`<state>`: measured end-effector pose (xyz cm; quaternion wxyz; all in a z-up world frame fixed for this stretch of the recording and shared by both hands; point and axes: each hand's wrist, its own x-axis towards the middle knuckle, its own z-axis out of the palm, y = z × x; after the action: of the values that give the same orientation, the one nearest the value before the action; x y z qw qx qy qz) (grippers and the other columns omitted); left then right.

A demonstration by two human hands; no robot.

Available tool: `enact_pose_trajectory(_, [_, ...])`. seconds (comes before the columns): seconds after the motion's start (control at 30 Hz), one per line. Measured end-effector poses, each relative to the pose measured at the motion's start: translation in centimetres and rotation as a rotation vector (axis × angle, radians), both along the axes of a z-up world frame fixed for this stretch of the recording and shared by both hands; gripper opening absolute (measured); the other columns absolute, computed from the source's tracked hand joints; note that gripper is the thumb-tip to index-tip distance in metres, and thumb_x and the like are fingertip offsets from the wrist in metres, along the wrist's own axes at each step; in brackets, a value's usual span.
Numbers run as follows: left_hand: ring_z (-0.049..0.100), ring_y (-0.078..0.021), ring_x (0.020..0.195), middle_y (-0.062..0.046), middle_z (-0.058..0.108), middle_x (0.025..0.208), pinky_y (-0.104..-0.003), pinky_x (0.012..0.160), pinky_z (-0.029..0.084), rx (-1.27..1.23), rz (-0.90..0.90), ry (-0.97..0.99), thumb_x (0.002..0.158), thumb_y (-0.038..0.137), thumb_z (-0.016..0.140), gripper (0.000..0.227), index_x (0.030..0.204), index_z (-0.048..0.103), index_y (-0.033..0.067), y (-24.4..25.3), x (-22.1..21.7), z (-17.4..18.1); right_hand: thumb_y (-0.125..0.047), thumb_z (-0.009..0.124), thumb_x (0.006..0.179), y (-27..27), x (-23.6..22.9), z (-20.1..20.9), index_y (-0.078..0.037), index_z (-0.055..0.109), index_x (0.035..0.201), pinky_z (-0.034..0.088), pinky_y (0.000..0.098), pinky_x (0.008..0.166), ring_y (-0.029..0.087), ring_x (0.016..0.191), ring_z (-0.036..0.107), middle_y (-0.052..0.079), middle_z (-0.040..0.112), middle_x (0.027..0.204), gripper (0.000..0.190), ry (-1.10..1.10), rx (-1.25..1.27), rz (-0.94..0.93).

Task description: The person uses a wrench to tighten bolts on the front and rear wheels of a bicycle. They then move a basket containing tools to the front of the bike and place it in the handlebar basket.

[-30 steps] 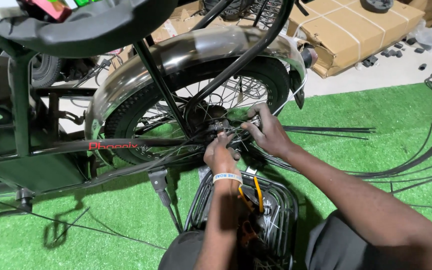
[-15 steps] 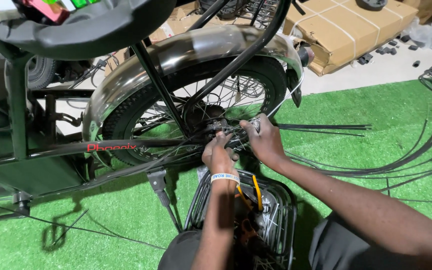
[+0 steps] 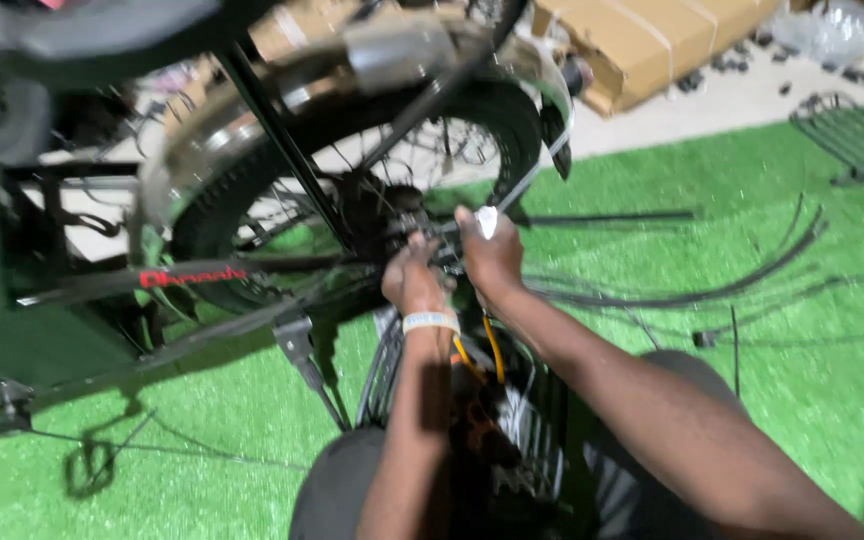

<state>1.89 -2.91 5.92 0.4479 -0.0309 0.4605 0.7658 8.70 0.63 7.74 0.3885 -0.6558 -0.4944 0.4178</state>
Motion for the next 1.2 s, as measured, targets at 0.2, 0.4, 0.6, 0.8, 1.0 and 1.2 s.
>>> enact_pose_trajectory(0.2, [0.04, -0.011, 0.057, -0.015, 0.069, 0.106, -0.025, 0.048, 0.044, -0.019, -0.084, 0.042, 0.09, 0.024, 0.066, 0.029, 0.109, 0.059, 0.004, -1.3, -0.1, 1.1, -0.053, 0.068, 0.084, 1.9, 1.1, -3.0, -0.01, 0.059, 0.118, 0.054, 0.042, 0.081, 0.03, 0.094, 0.068, 0.014, 0.068, 0.096, 0.055, 0.044, 0.069, 0.086])
enact_pose_trajectory(0.4, [0.038, -0.0076, 0.05, -0.012, 0.069, 0.114, -0.025, 0.052, 0.049, -0.038, -0.253, 0.096, 0.091, 0.023, 0.063, 0.029, 0.115, 0.06, 0.0074, -3.4, -1.2, 2.4, -0.044, 0.071, 0.08, 4.8, 4.6, -0.5, -0.012, 0.055, 0.087, 0.038, 0.0305, 0.047, 0.014, 0.054, 0.05, 0.0, 0.047, 0.063, 0.037, 0.583, 0.069, -0.146])
enact_pose_trajectory(0.6, [0.044, -0.014, 0.058, -0.001, 0.073, 0.089, -0.027, 0.055, 0.049, -0.311, -0.296, 0.474, 0.083, 0.025, 0.065, 0.014, 0.088, 0.075, 0.0177, -3.7, -2.8, -0.7, -0.038, 0.082, 0.069, 3.0, 7.3, -0.4, -0.012, 0.071, 0.09, 0.049, 0.0367, 0.073, 0.029, 0.08, 0.066, 0.011, 0.067, 0.081, 0.035, -0.383, -0.016, 0.567])
enact_pose_trajectory(0.8, [0.067, -0.0313, 0.094, -0.01, 0.07, 0.103, -0.043, 0.083, 0.054, -0.497, -0.516, 1.001, 0.083, 0.045, 0.071, 0.038, 0.105, 0.066, 0.014, -5.3, -3.1, -0.8, -0.055, 0.065, 0.077, 1.4, 7.9, -4.4, -0.005, 0.065, 0.109, 0.051, 0.0486, 0.09, 0.039, 0.107, 0.064, 0.021, 0.068, 0.106, 0.06, -0.957, -0.141, 1.19])
enact_pose_trajectory(1.0, [0.06, -0.0307, 0.117, -0.009, 0.068, 0.117, -0.043, 0.102, 0.047, -0.837, -0.9, 1.181, 0.082, 0.051, 0.067, 0.043, 0.113, 0.061, 0.0208, -7.5, -3.7, 1.1, -0.045, 0.055, 0.086, 2.1, 9.5, 0.0, -0.003, 0.063, 0.11, 0.054, 0.05, 0.082, 0.039, 0.097, 0.068, 0.022, 0.069, 0.099, 0.049, -1.017, -0.103, 1.055])
enact_pose_trajectory(1.2, [0.049, -0.0383, 0.129, -0.019, 0.052, 0.136, -0.049, 0.11, 0.041, -0.944, -1.153, 1.227, 0.089, 0.047, 0.057, 0.052, 0.123, 0.05, 0.0083, -8.0, -1.9, 2.6, -0.054, 0.055, 0.08, 4.1, 11.3, -6.0, -0.007, 0.07, 0.108, 0.055, 0.0488, 0.083, 0.034, 0.101, 0.069, 0.017, 0.072, 0.104, 0.057, -1.185, -0.256, 1.062])
